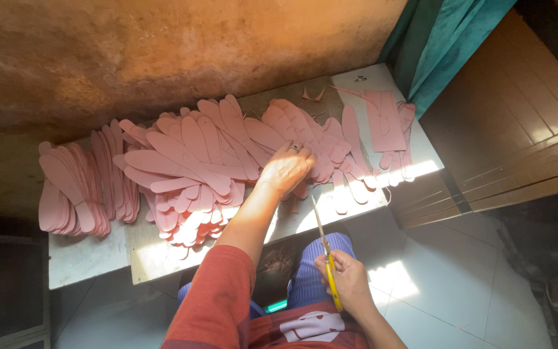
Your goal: The person sits on the floor and uses yellow-handled scissors to trim the edges of pink shoe insoles. They pick up each insole, trim along the perimeter, and place the finished piece on a growing pile on the table.
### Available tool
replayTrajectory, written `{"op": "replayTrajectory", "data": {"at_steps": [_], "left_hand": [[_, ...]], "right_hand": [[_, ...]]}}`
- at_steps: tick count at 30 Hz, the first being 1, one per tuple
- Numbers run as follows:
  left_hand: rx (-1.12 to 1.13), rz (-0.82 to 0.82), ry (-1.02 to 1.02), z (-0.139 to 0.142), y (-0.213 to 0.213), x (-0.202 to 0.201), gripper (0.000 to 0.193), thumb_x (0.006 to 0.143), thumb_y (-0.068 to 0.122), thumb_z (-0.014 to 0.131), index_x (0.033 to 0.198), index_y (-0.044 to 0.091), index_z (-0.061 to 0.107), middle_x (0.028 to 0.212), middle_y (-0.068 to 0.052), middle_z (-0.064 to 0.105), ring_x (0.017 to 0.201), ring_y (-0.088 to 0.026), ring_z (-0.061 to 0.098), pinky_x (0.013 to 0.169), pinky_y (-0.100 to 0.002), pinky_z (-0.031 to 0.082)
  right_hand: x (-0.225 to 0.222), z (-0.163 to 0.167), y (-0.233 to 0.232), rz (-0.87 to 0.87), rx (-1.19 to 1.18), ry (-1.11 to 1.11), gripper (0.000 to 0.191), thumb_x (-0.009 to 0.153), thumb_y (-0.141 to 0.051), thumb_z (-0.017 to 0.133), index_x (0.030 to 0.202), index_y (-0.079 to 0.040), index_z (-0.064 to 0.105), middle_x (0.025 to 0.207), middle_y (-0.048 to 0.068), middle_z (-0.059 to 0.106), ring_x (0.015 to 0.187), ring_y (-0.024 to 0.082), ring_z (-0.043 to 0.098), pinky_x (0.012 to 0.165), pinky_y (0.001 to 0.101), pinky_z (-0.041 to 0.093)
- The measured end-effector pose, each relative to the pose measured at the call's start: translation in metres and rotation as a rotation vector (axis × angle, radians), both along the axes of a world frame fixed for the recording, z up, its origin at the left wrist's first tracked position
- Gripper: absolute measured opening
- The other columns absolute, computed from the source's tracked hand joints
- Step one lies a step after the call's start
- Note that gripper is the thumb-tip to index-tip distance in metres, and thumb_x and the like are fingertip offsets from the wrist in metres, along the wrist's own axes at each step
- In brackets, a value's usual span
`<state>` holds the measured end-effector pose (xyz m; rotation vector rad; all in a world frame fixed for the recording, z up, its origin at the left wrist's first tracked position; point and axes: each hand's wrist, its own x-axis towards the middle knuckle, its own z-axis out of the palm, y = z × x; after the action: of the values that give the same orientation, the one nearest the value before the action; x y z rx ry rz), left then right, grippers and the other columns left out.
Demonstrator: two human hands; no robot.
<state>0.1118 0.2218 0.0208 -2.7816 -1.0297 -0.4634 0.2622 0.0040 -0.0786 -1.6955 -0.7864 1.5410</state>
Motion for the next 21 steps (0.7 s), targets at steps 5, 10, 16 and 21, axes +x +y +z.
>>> {"op": "replayTrajectory", "data": {"at_steps": [5,10,16,21], "left_hand": [[0.005,0.043,-0.081,-0.022,-0.001,0.001,0.023,0.077,0.019,0.068,0.099,0.013,0.064,0.093,-0.005,0.066,0.096,-0.027,0.068,0.105,-0.048,0.043],[0.023,-0.024,-0.015,-0.031,0.01,0.009,0.012,0.082,0.019,0.07,0.089,0.017,0.062,0.088,-0.002,0.065,0.099,-0.024,0.069,0.117,-0.05,0.038],[-0.025,-0.111,-0.52,0.02,0.014,0.02,0.027,0.084,0.024,0.076,0.103,0.009,0.065,0.097,-0.008,0.066,0.094,-0.028,0.067,0.111,-0.048,0.041],[-0.42,0.096,-0.966,0.071,-0.03,0.015,0.019,0.094,0.024,0.074,0.11,0.014,0.071,0.098,-0.004,0.072,0.09,-0.018,0.072,0.082,-0.032,0.058]], "right_hand": [[-0.005,0.004,-0.007,0.029,0.411,-0.238,0.023,0.083,-0.015,0.084,0.092,0.0,0.068,0.071,0.0,0.071,0.066,0.004,0.061,0.055,0.022,0.048],[0.003,0.008,-0.009,0.077,0.137,-0.472,0.027,0.079,-0.018,0.09,0.09,0.0,0.072,0.059,0.006,0.056,0.055,0.007,0.047,0.05,0.0246,0.038],[0.008,-0.004,0.0,-0.128,0.222,0.006,0.023,0.088,-0.016,0.071,0.105,-0.001,0.068,0.072,0.003,0.067,0.058,0.006,0.057,0.053,0.0235,0.046],[0.022,-0.003,0.005,-0.147,0.334,0.2,0.031,0.1,-0.026,0.058,0.114,0.002,0.063,0.069,0.006,0.059,0.051,0.009,0.05,0.054,0.0271,0.051]]}}
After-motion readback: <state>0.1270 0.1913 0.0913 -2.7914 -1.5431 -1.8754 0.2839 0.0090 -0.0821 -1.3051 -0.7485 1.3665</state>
